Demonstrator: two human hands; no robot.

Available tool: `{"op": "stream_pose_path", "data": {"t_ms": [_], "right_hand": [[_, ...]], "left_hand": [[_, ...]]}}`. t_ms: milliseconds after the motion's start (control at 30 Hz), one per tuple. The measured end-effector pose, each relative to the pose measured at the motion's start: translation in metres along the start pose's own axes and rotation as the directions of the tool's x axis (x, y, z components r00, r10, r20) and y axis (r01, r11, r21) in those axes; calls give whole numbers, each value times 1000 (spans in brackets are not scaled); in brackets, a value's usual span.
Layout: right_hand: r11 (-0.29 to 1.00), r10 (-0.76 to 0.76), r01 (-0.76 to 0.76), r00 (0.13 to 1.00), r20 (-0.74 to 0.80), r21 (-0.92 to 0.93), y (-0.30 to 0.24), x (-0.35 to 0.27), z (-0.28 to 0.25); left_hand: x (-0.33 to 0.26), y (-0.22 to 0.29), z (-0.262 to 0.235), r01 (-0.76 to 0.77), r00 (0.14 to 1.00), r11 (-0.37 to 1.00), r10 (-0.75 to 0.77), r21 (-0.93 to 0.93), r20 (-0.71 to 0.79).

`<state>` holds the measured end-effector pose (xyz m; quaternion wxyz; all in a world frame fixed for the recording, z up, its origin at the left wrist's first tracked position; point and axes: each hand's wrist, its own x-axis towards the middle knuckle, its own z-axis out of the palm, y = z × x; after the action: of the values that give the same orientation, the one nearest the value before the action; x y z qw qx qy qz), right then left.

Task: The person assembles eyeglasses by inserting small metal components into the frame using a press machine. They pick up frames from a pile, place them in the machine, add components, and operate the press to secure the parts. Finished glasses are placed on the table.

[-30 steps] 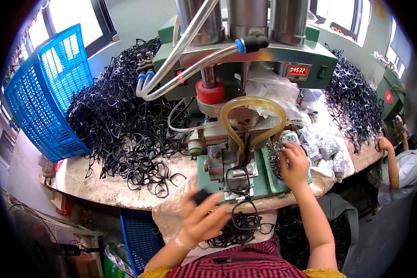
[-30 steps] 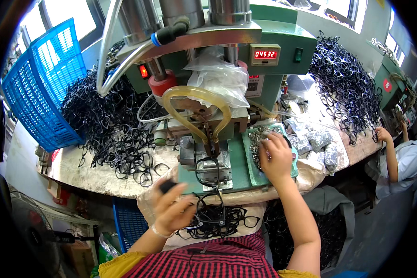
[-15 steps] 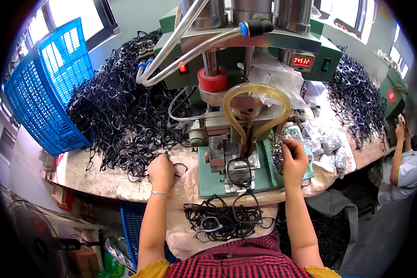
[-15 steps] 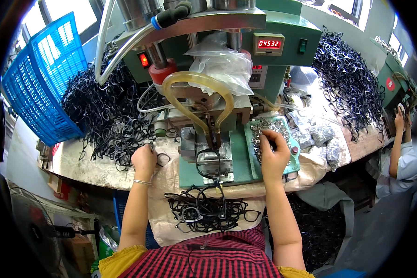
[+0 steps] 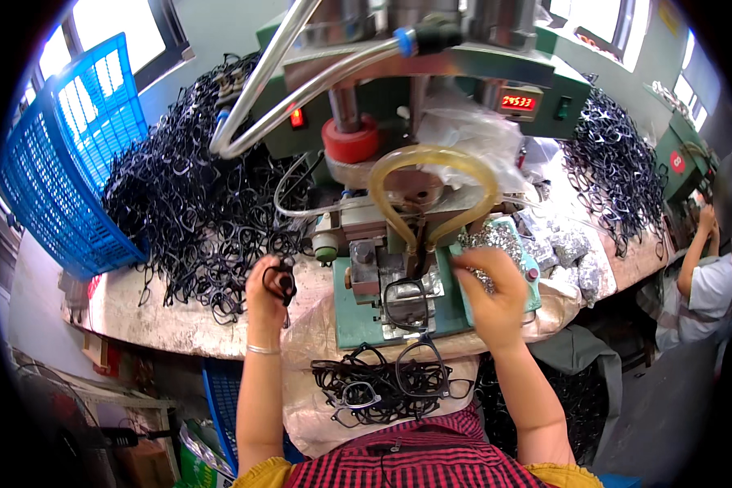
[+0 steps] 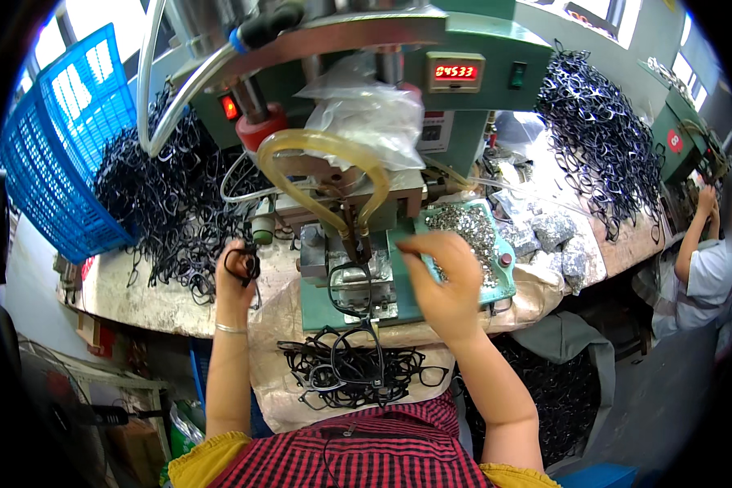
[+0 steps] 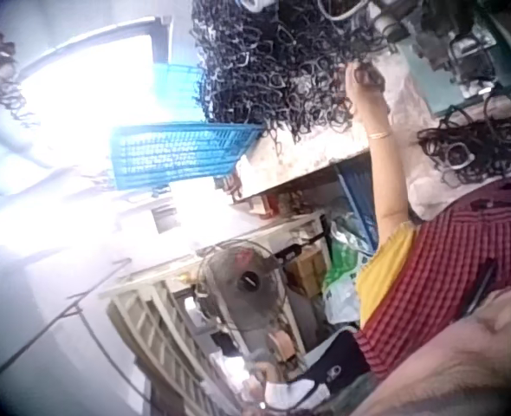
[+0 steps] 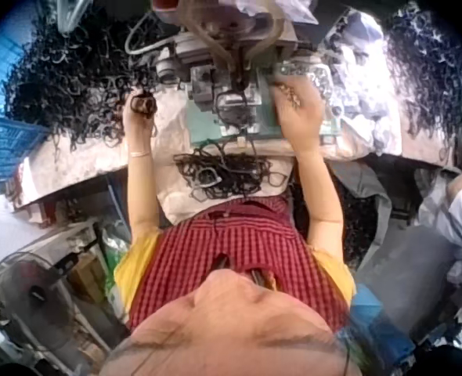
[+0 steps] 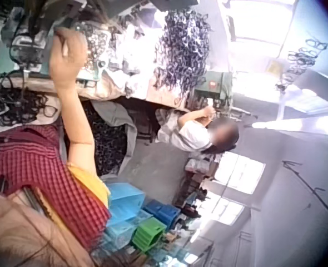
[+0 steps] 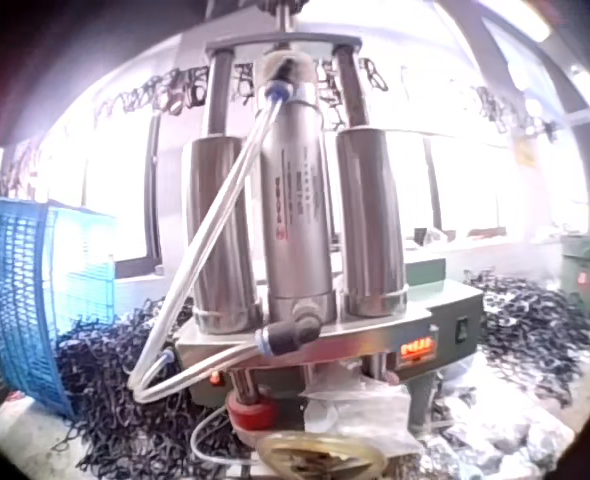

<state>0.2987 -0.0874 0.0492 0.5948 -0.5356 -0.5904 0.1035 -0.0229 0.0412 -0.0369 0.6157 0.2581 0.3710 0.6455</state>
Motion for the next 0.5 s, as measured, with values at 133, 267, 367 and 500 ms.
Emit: {"op": "stream_pose_path", "data": {"t_ms": [133, 267, 367, 500], "right_hand": [[947, 150, -133, 988, -37, 291, 8, -7, 40], [879, 280, -247, 960, -24, 407, 2, -12, 41], [866, 303, -280, 953, 9, 414, 4, -10, 41], [792, 313, -325, 943, 113, 517, -13, -3, 40]], "left_hand": [[-39, -29, -39, 210, 962, 828, -80, -519, 262], [-58, -24, -36, 394, 905, 870, -311, -297, 289], [-84, 14, 37, 3, 978, 986, 32, -167, 204], [-108, 68, 113, -784, 476, 621, 612, -12, 631]]}}
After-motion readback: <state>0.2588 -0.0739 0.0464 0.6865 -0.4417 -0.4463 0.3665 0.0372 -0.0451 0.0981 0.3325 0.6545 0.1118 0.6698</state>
